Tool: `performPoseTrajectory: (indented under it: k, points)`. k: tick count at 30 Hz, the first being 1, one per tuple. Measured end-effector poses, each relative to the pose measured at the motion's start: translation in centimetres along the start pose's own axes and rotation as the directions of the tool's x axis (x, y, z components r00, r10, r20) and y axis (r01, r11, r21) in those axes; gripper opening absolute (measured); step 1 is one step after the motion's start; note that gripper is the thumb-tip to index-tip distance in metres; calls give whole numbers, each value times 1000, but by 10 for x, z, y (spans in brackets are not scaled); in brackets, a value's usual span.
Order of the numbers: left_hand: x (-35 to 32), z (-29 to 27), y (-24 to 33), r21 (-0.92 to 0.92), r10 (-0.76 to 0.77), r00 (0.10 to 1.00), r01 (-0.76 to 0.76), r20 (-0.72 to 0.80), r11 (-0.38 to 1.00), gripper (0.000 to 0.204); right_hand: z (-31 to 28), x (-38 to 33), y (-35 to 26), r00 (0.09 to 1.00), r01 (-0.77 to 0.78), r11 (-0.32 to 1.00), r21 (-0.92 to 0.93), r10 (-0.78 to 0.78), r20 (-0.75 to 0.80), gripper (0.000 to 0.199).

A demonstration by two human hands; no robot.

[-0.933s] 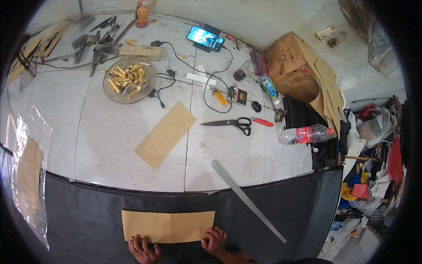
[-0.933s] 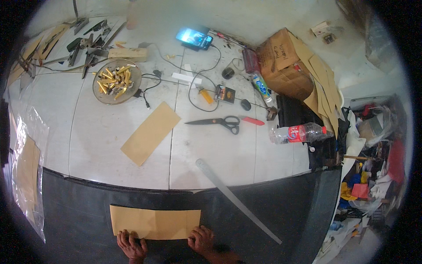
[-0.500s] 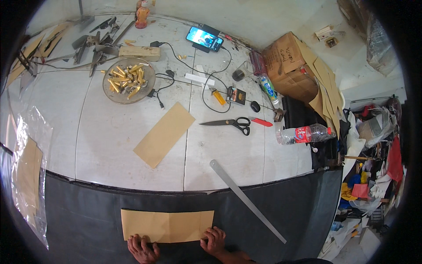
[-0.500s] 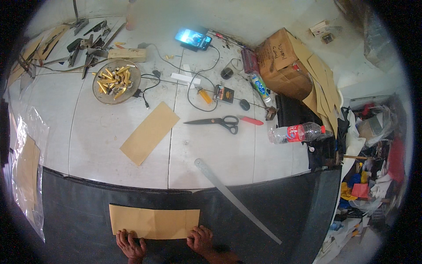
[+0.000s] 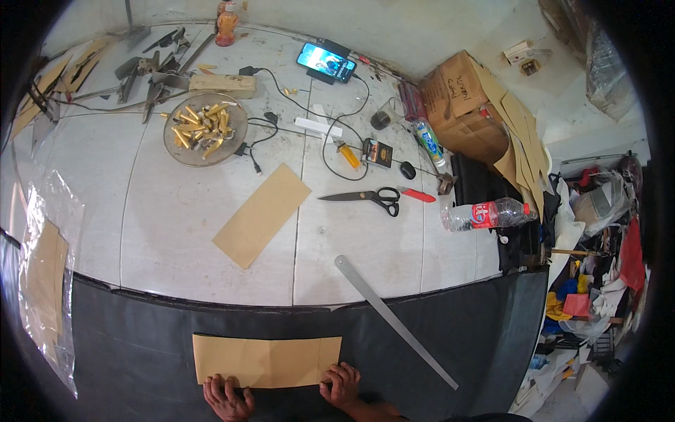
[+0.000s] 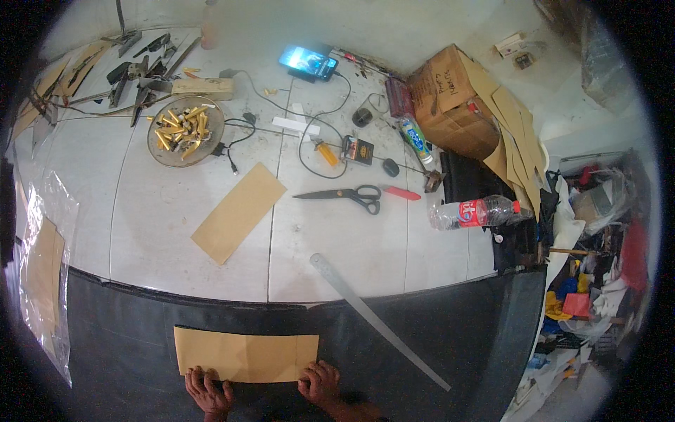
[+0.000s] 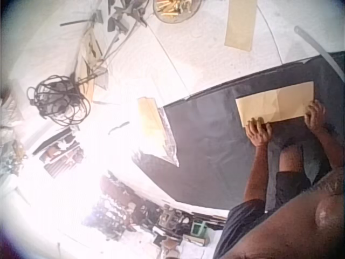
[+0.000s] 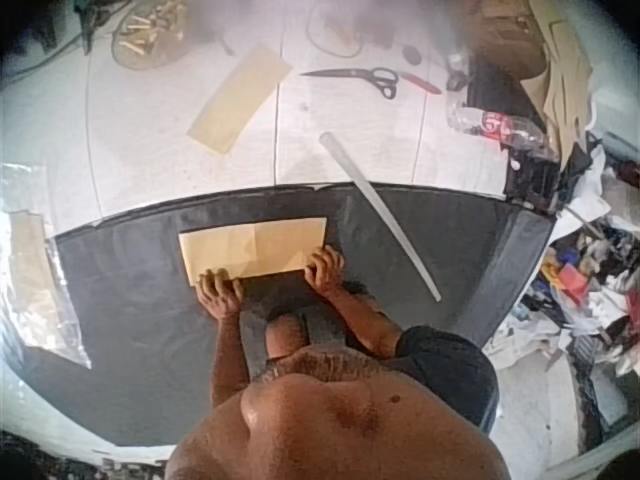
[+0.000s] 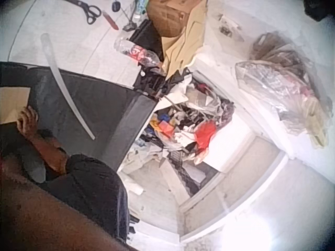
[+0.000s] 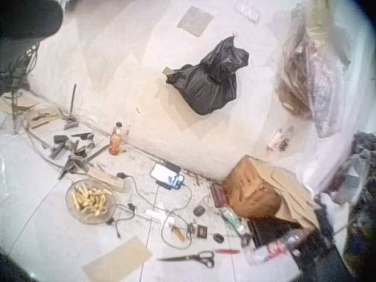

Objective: The person takes paper patterns out of a plastic bag, positions the patterns and a long ruler on a large sheet of fabric, and traces lines and pattern outlines onto the fabric using a pencil.

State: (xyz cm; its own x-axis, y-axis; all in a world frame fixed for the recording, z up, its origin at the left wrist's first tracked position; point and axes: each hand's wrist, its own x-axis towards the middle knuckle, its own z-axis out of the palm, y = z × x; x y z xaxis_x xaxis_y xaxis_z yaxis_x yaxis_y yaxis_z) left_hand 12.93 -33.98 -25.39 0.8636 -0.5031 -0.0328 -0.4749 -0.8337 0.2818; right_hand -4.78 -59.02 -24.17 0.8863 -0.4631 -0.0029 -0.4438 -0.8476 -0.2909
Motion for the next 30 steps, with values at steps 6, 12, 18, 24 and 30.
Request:
performPoseTrajectory:
  k: [6,12,18,24,30]
  points:
    - [1,-1,-1,6,14,1000,-14,3,1000,49,-1,1,-1,999,-13,1000,-2,13,32,36]
    - [1,0,-3,-4,17,1000,-17,-5,1000,49,1,-2,-1,999,-23,999,48,22,36,43]
    - [2,-4,1,-7,6,1000,-6,-2,1000,48,-5,0,-4,1000,-13,1000,23,13,23,39]
    - [4,-5,9,-40,21,999,-23,-41,999,49,-9,1,-1,1000,11,1000,28,-11,-3,36]
    - [11,-12,4,-85,-4,987,-9,-162,996,52,-1,6,-2,994,106,994,1,-106,33,39]
